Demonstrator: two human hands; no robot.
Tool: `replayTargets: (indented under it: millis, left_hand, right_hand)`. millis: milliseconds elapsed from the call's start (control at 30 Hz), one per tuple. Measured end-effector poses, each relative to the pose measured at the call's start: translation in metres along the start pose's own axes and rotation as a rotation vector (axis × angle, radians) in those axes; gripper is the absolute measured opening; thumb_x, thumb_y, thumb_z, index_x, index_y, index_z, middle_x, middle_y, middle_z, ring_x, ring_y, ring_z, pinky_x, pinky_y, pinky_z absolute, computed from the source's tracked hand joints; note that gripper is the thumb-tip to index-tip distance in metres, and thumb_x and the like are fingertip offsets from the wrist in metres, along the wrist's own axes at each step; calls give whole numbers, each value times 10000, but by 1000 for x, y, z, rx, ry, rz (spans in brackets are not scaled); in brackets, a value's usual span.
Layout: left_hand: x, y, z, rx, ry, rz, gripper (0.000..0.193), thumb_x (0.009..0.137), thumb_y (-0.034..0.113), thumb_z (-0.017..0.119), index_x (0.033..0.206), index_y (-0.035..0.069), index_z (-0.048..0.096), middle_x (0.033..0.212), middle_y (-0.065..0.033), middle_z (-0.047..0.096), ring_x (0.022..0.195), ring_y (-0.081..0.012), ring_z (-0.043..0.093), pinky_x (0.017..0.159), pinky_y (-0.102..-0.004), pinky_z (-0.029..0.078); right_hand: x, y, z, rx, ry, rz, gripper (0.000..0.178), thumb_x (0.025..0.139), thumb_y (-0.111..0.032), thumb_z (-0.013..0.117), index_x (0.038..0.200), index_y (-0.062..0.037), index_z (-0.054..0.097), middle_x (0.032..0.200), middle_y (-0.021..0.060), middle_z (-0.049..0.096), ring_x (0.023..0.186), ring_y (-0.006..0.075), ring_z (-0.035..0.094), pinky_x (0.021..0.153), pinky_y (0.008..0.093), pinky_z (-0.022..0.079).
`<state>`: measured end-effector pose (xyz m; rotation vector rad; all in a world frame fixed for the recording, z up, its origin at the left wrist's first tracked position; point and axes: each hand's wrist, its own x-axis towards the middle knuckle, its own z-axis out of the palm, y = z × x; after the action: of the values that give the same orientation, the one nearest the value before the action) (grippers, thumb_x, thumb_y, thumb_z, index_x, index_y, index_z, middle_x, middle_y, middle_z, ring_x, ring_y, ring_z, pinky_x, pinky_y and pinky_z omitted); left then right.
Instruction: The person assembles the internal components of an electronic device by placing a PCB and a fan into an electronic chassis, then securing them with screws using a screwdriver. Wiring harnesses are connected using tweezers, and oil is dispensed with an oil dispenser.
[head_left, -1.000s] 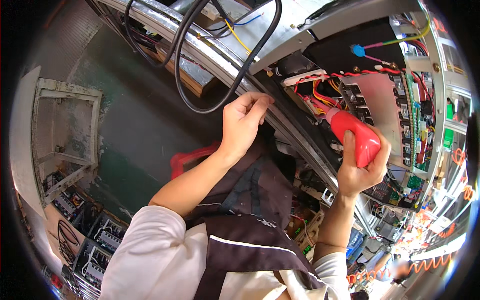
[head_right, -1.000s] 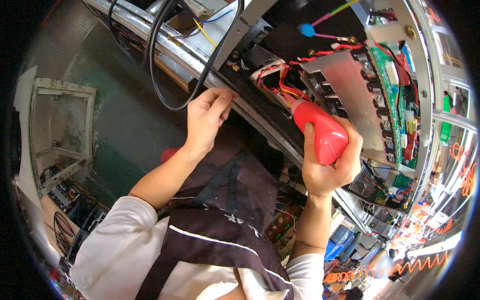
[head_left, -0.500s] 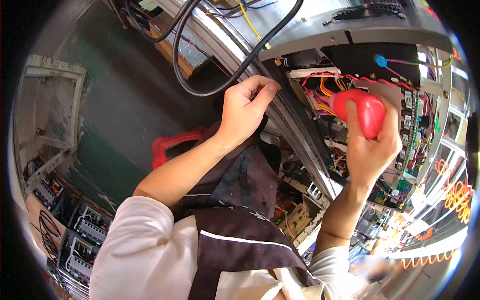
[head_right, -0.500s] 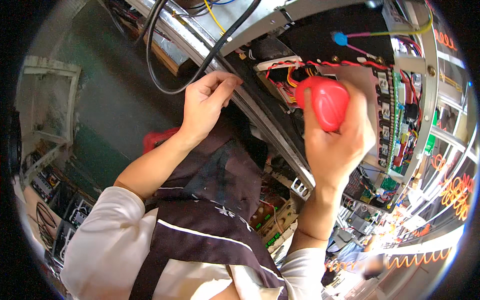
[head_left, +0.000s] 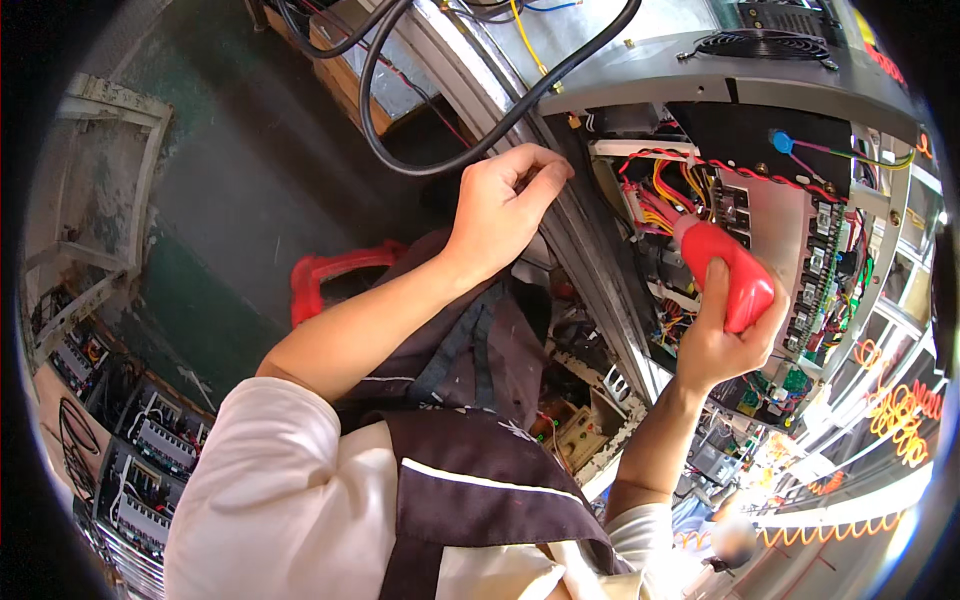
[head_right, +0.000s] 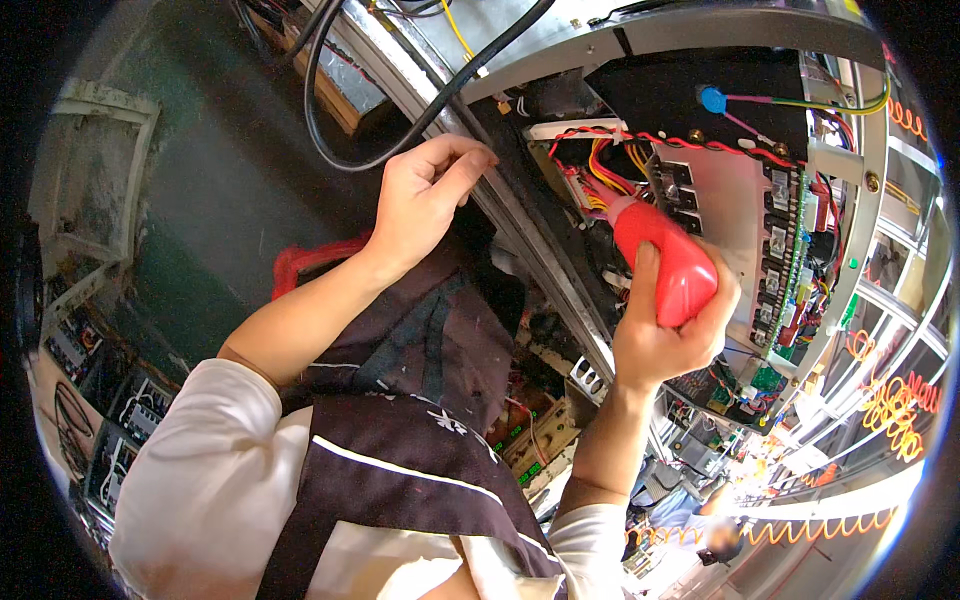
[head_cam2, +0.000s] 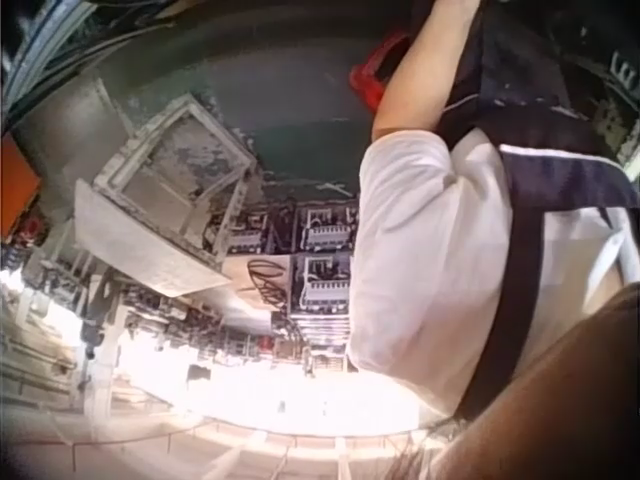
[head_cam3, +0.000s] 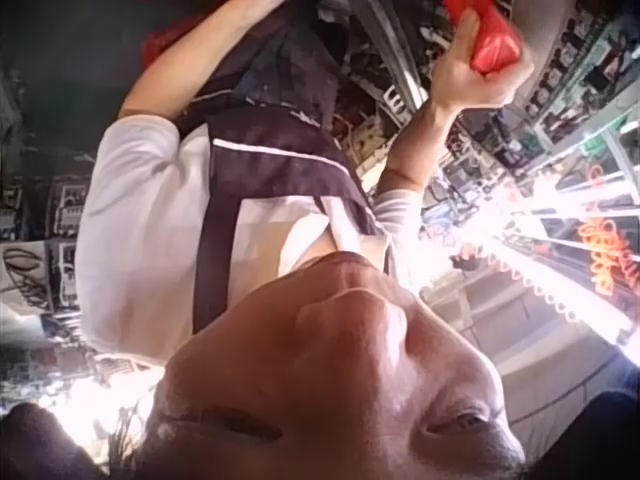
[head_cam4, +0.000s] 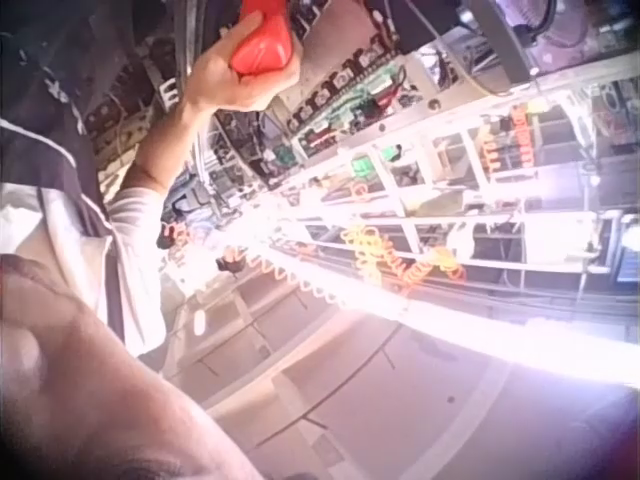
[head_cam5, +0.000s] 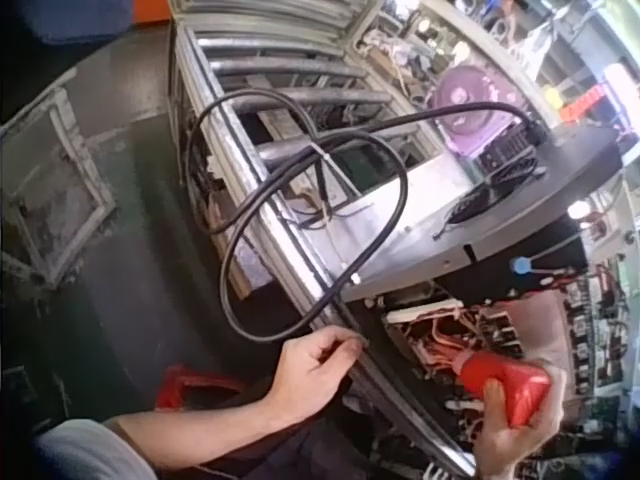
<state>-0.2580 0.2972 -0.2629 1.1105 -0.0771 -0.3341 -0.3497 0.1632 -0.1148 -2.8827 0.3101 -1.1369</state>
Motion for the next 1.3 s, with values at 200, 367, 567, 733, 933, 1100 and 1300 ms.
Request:
replayTargets:
  millis: [200, 367, 567, 733, 933, 1100, 1300]
  left_hand:
    - [-4, 0, 3, 128, -12, 35, 167, 893, 126, 588, 907, -15, 676, 691, -6, 613, 594, -39, 496, 538, -213, 403]
    - [-8, -5, 7, 142, -52, 82, 175, 888, 117, 587, 913, -34, 673, 732, -35, 652, 663, -58, 555, 599, -224, 449]
    - [-17, -9, 8, 194, -109, 98, 159, 878, 114, 606, 920, -25, 670, 768, -69, 680, 694, -75, 592, 629, -238, 470]
    - [-27, -9, 6, 281, -147, 127, 172, 857, 142, 625, 926, -7, 677, 736, -91, 673, 624, -126, 608, 581, -278, 471]
    - [-49, -28, 7, 506, -388, 168, 175, 823, 193, 618, 889, 48, 691, 747, -131, 664, 669, -278, 653, 597, -339, 502]
    - [-73, -34, 0, 589, -582, 177, 143, 843, 205, 587, 817, 79, 650, 710, -83, 638, 660, -273, 628, 587, -389, 484]
    - [-83, -39, -5, 659, -556, 205, 141, 836, 199, 585, 811, 81, 658, 714, -81, 642, 654, -279, 627, 583, -391, 483]
  right_hand:
    - [-18, -2, -1, 54, 99, 4, 341, 764, -105, 782, 1017, 33, 599, 963, 115, 653, 860, 200, 609, 809, 333, 499]
    - [-8, 8, 8, -21, 94, -32, 383, 726, -125, 815, 1009, 20, 601, 927, 108, 657, 807, 207, 621, 777, 327, 508]
    - [4, -8, 7, -99, -11, -38, 387, 717, -154, 820, 1012, -13, 614, 913, 114, 666, 793, 227, 644, 768, 334, 511]
    - [16, -11, 6, -72, -148, 30, 400, 715, -165, 819, 1021, -17, 609, 905, 128, 668, 782, 228, 649, 763, 331, 513]
    - [30, -14, 11, -158, -172, -2, 377, 746, -239, 788, 996, -22, 607, 819, 174, 657, 715, 329, 659, 678, 360, 517]
    - [56, -22, 19, -131, -321, -257, 354, 767, -256, 754, 981, -19, 602, 806, 190, 660, 717, 356, 658, 651, 382, 512]
    - [36, -14, 12, -84, -321, -209, 361, 764, -216, 763, 1029, -34, 598, 839, 169, 658, 740, 336, 659, 675, 348, 521]
